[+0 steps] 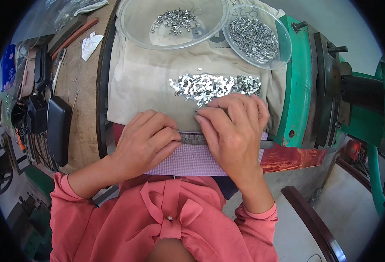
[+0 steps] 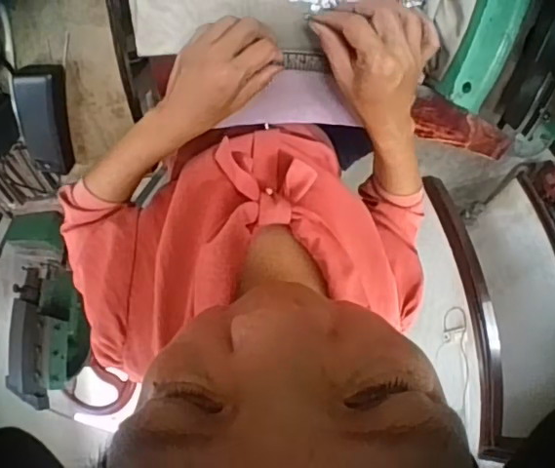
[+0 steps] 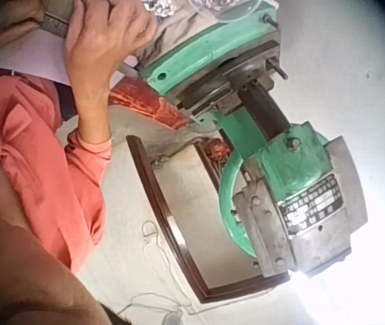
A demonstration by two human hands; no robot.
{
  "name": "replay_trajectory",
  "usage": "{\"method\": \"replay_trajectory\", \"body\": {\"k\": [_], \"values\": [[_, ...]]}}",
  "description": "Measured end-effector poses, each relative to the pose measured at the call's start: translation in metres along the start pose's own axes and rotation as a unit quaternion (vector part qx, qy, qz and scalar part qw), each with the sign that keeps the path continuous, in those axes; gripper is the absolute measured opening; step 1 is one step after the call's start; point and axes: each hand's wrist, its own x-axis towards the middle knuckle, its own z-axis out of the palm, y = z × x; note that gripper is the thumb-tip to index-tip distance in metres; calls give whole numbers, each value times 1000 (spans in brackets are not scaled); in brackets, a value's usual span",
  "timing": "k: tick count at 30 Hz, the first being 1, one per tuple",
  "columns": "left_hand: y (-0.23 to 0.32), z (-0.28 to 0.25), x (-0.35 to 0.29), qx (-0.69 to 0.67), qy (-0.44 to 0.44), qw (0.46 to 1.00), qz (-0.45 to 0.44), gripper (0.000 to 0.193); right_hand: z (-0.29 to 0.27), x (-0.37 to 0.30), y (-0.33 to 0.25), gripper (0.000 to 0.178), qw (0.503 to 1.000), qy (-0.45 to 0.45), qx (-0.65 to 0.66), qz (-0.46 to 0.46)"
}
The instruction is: The person places small silver metal pieces into a purple grid-like tray, then uses a green press machine to process them. They repeat this cycle of loading the tray and operating the press throughout the clip.
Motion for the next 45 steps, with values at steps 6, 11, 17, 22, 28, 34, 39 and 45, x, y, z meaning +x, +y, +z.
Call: {"method": "replay_trajectory", "body": {"k": [6,11,17,22,28,34,39,45], "values": [[1,-3,-1,-3,17,999,-30,25,9,7,-3,16,1000,-7,-30,1],[0,-13,-8,-2,30,998,-57,28,4,5,1,16,1000,-14,-16,3],[-1,-13,-11,10,20,999,-36,23,-5,-5,6,17,999,-7,45,15],[0,-9,-11,17,34,999,-30,21,-15,-21,6,18,996,-16,83,19],[1,-9,-8,42,27,999,3,19,-9,-36,1,18,996,-30,81,7],[2,-8,-9,50,26,998,8,19,-6,-36,-3,17,996,-34,80,10],[1,-7,-10,43,21,999,-3,19,-3,-35,-6,18,995,-37,92,10],[3,-4,-10,12,24,1000,-14,21,-1,-29,-9,20,994,-53,91,-14]]}}
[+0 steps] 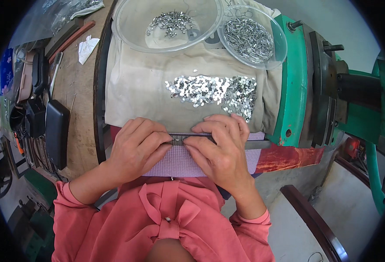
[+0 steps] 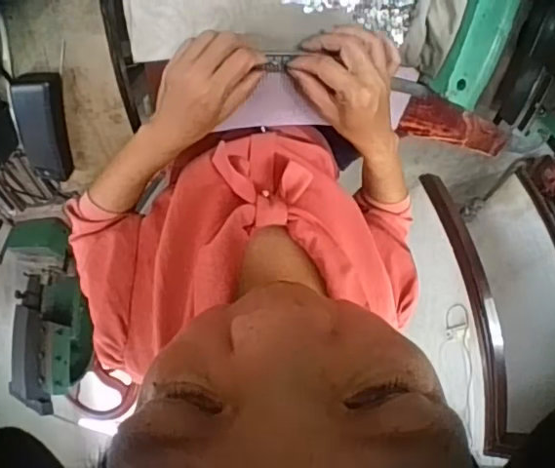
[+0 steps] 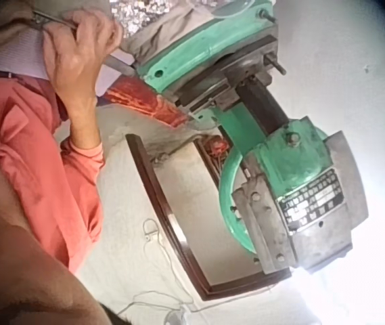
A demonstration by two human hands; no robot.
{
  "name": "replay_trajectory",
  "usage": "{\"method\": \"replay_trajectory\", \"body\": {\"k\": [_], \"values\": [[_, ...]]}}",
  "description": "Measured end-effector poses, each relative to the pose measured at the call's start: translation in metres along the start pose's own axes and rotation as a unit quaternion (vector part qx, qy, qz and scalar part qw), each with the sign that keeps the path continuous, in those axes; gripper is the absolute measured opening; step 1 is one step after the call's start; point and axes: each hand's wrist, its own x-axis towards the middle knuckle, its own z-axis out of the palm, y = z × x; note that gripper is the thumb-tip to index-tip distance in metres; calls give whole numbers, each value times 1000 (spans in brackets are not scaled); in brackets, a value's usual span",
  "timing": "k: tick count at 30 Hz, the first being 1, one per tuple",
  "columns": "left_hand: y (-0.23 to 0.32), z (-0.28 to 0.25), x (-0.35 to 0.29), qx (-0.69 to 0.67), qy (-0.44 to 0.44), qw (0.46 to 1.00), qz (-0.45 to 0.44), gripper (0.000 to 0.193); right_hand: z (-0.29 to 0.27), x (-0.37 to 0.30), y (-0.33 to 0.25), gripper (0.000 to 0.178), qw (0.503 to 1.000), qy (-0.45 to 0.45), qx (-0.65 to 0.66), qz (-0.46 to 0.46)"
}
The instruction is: The person places small silver metal pieces into a purple grid-like tray, then uses a green press machine to process them. They repeat this cycle of loading the tray and operating the press throughout the clip.
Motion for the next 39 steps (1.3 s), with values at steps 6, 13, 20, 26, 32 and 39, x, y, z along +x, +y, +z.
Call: {"method": "replay_trajectory", "body": {"k": [6,13,20,26,32,39], "values": [[-3,3,2,2,-8,1000,24,23,-5,18,16,19,998,47,-46,1],[-2,5,2,-6,-5,1000,2,26,4,40,20,15,987,52,-146,-34],[-2,3,4,-13,-25,1000,5,28,1,39,18,13,982,39,-172,-63],[-1,-10,3,-1,-32,999,-18,30,-8,42,14,13,989,22,-146,-34],[-3,-20,-6,13,-30,998,-49,29,-12,18,5,19,999,22,-39,-19],[-3,-17,-3,2,-25,999,-44,24,-9,-1,-1,17,998,-1,-65,1]]}}
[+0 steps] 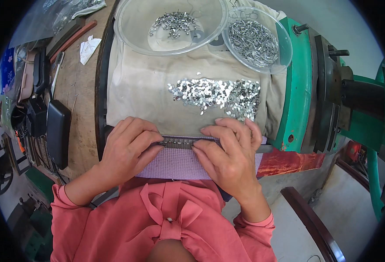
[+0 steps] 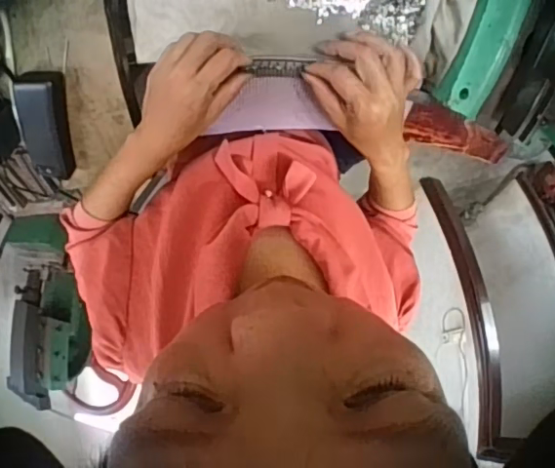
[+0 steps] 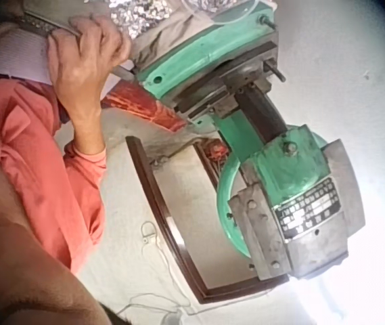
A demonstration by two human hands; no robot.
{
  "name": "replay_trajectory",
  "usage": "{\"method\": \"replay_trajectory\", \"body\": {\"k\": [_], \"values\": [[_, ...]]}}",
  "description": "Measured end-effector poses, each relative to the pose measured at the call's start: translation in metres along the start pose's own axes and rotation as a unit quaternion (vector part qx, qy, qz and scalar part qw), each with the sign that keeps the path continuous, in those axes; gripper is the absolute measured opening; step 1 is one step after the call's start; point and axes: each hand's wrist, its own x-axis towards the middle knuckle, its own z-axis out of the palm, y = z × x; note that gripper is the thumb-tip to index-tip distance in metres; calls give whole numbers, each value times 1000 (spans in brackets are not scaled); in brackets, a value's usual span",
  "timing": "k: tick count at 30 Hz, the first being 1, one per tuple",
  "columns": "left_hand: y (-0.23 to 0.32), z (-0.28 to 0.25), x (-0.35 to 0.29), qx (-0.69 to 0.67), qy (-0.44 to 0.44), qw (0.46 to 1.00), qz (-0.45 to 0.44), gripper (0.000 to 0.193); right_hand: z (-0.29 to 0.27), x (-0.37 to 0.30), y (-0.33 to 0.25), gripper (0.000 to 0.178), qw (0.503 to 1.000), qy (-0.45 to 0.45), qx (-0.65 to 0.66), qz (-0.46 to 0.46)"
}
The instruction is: The person places small silver metal pieces into a purple grid-like tray, then uses a green press machine to process them. They repeat this cycle of loading the tray and operating the press throughout the clip.
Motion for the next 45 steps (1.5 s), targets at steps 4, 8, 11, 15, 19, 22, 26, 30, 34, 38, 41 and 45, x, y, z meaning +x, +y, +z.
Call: {"method": "replay_trajectory", "body": {"k": [4,8,11,15,19,22,26,30,34,38,41,45], "values": [[-2,5,3,-3,3,1000,12,22,-2,0,-2,17,1000,5,-6,-3],[-2,6,2,-2,6,1000,11,21,1,2,-5,17,1000,0,-6,-20],[-1,5,0,-5,4,1000,2,21,6,6,-8,18,999,-14,-15,-41],[0,6,-2,-7,10,1000,2,22,6,9,-8,18,999,-25,7,-41],[1,6,2,23,7,999,44,22,9,24,2,16,999,6,0,-39],[0,7,4,42,9,996,73,21,15,33,14,16,999,8,-16,-26],[0,9,4,41,8,996,74,20,9,31,18,18,999,27,-35,-20],[-1,13,3,15,12,998,52,21,2,26,22,19,999,36,-37,-13],[1,11,5,1,18,1000,23,22,4,26,17,17,999,37,-27,-20],[-1,8,4,-13,23,1000,13,22,10,33,13,16,999,23,-38,-32],[-3,10,3,-11,28,999,16,21,12,37,12,15,999,10,-47,-25],[-4,10,2,-8,29,999,16,20,14,38,13,16,999,11,-38,-12]]}}
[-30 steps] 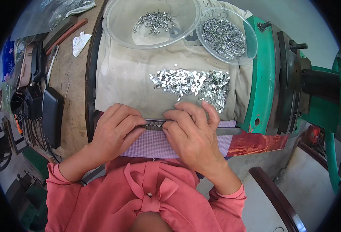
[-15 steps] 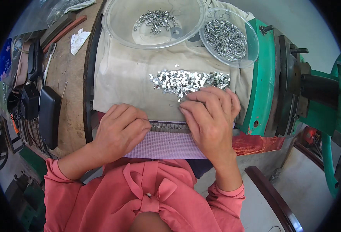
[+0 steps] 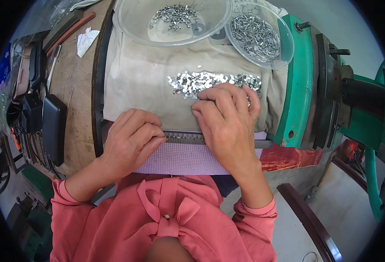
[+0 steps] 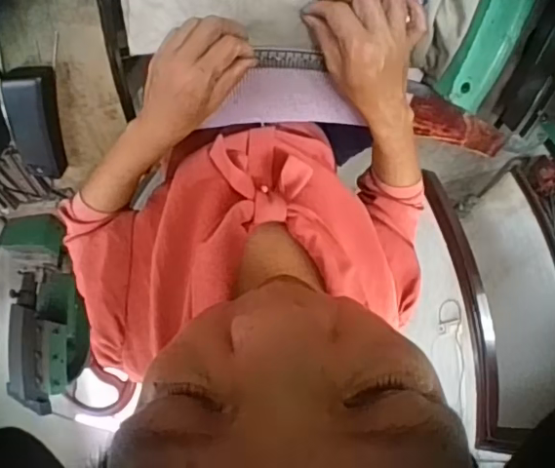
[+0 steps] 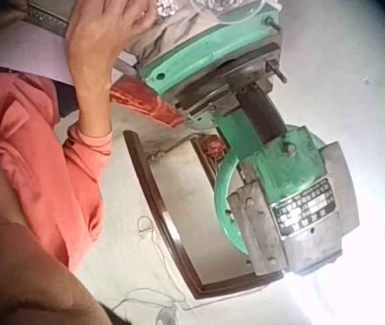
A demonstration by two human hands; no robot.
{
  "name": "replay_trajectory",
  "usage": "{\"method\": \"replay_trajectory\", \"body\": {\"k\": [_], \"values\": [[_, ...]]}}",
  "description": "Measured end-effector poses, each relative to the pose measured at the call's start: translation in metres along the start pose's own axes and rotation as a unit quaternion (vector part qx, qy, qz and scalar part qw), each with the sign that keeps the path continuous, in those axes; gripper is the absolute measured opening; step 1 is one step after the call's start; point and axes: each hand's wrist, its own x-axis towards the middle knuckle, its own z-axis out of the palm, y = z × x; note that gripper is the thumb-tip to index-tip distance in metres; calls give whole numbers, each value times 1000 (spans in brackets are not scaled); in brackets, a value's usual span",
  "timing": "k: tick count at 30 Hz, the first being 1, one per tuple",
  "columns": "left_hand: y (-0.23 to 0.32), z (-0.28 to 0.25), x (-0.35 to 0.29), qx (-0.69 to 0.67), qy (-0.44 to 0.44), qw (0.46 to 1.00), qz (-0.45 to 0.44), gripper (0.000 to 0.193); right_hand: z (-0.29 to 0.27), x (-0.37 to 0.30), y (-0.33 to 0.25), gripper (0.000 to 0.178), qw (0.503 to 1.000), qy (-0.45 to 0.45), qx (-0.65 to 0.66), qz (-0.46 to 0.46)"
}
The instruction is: The person places small silver metal pieces into a purple grid-like tray, then uses a green press machine to process them. They repeat this cycle of loading the tray and operating the press throughout the clip.
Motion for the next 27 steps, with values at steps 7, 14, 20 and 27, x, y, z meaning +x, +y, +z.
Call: {"method": "replay_trajectory", "body": {"k": [7,14,20,27], "values": [[0,-1,-2,-7,3,1000,-12,22,-12,-25,-13,19,999,-11,43,3],[2,-4,-1,1,-10,1000,-14,25,-13,-28,-11,17,998,-10,57,10],[1,-4,-2,-2,-15,1000,-6,28,-10,-10,3,15,999,28,27,9],[5,-3,1,-17,-27,999,-5,32,0,13,3,12,999,40,6,-23]]}}
